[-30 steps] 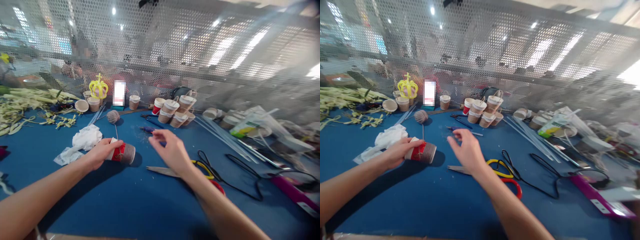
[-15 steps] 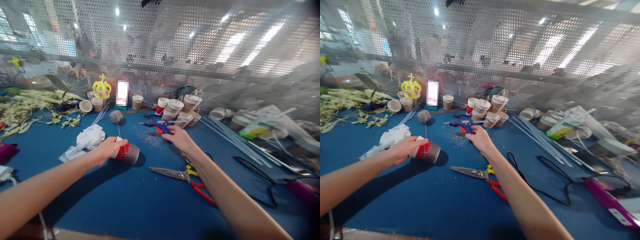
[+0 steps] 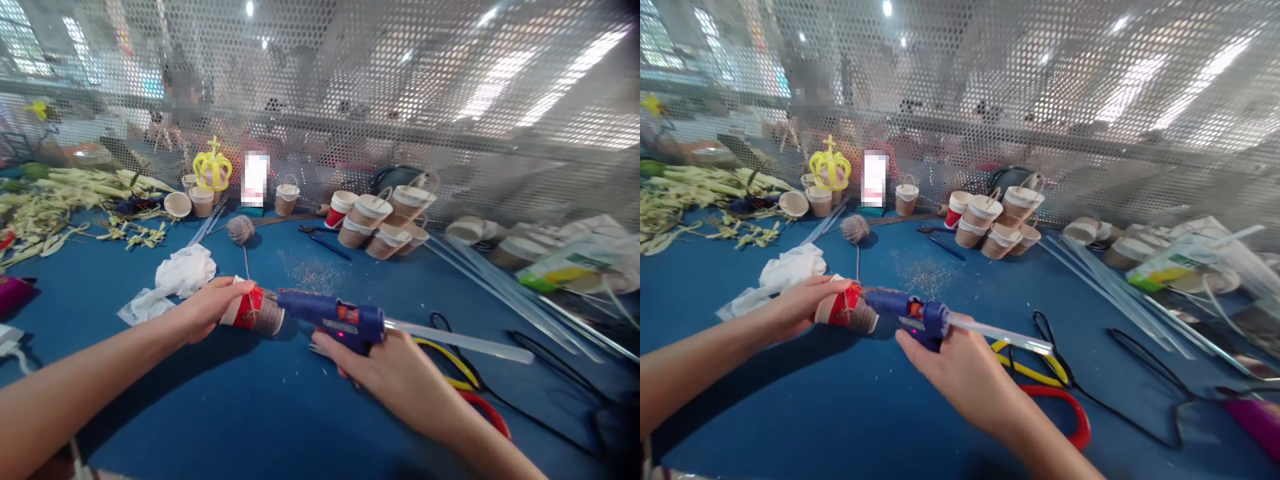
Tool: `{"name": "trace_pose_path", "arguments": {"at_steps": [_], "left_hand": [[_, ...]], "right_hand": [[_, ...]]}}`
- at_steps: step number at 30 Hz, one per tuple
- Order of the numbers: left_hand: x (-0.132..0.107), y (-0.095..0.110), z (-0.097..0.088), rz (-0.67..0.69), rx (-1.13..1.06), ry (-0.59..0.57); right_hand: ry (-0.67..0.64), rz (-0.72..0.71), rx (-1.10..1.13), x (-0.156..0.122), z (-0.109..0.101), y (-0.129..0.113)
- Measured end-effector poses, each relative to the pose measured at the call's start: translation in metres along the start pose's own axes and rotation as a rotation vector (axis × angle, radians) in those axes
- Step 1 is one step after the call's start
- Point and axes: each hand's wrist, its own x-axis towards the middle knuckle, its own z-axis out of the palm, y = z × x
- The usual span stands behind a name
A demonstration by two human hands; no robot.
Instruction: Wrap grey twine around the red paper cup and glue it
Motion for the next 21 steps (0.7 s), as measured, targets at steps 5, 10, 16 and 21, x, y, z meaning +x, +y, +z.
{"name": "trace_pose_path", "arguments": {"at_steps": [5, 10, 16, 21], "left_hand": [[-0.004, 0.002, 0.001, 0.112, 0.221, 0.047], [-0.004, 0.002, -0.002, 0.237, 0.438, 0.112], [-0.002, 0.005, -0.004, 0.207, 0.49, 0.113], [0.0, 0.003, -0.006, 0.137, 0.483, 0.131]], "right_hand": [[0.042, -0.093, -0.089, -0.004, 0.009, 0.006], [0.038, -0.124, -0.103, -0.007, 0.012, 0.009], [0.017, -0.115, -0.049, -0.007, 0.015, 0.011], [0.007, -0.11, -0.059, -0.009, 0.016, 0.014]]}}
